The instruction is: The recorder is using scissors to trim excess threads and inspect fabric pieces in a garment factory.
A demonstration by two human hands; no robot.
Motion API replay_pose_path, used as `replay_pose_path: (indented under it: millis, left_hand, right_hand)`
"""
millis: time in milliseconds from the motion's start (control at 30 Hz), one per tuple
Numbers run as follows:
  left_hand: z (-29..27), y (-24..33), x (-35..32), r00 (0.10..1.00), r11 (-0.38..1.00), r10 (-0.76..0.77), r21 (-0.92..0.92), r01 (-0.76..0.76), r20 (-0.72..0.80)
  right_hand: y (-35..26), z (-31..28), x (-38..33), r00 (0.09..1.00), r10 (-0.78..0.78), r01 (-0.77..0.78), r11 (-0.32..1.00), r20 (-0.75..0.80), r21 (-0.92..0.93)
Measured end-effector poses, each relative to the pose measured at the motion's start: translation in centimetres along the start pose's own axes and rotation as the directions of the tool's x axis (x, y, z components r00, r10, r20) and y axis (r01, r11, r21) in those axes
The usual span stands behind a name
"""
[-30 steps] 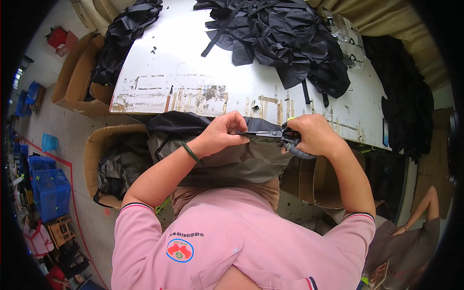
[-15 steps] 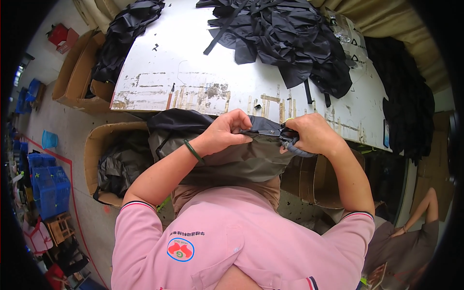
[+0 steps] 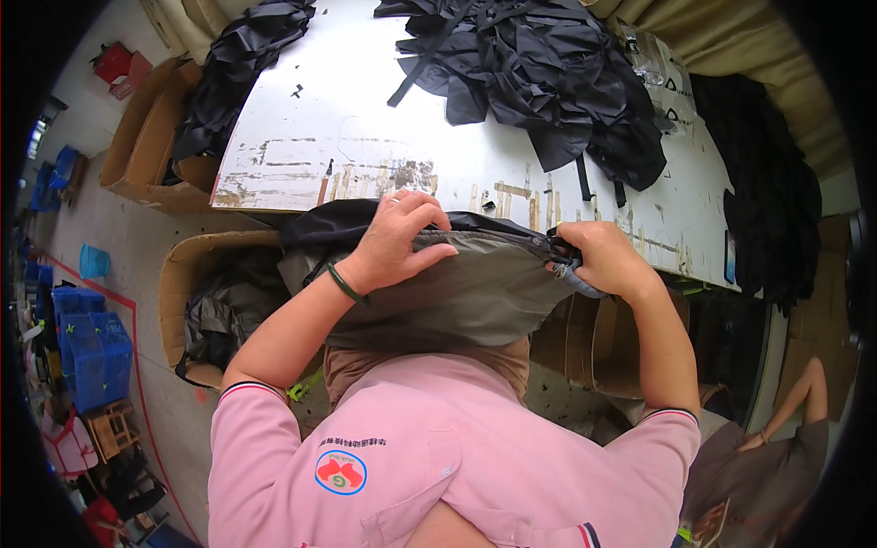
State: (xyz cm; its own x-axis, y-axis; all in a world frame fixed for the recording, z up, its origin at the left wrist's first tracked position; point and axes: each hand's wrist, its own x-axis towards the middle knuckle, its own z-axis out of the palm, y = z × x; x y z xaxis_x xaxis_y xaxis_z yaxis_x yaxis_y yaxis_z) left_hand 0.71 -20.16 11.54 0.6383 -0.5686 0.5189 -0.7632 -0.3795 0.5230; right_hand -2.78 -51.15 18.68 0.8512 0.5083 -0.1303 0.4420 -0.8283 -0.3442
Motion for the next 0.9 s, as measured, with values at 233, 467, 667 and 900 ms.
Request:
replay_pose_path:
  millis: [233, 467, 667, 900]
  left_hand:
    - [-3.1, -8.3, -6.7, 0.904, 0.921, -0.294, 0.346, 0.181, 0.309]
    - [-4.0, -9.5, -8.0, 0.973, 0.903, -0.189, 0.414, 0.119, 0.131]
    - [-8.6, -10.5, -5.9, 0.761, 0.436, -0.509, -0.642, 0.631, 0.403]
    - [-10.6, -11.9, -1.8, 0.811, 0.811, -0.584, 0.037, 0.583, 0.018]
  right_hand:
    - [2.2, -0.6, -2.8, 0.986, 0.152, -0.15, 0.988, -0.067, 0.042]
    - [3.9, 1.0, -3.6, 0.977, 0.179, -0.172, 0.983, -0.111, 0.069]
    - [6.6, 2.4, -3.9, 0.961, 0.228, -0.221, 0.973, -0.155, 0.059]
    - [8.0, 4.6, -2.3, 0.931, 0.32, -0.309, 0.947, -0.177, 0.087]
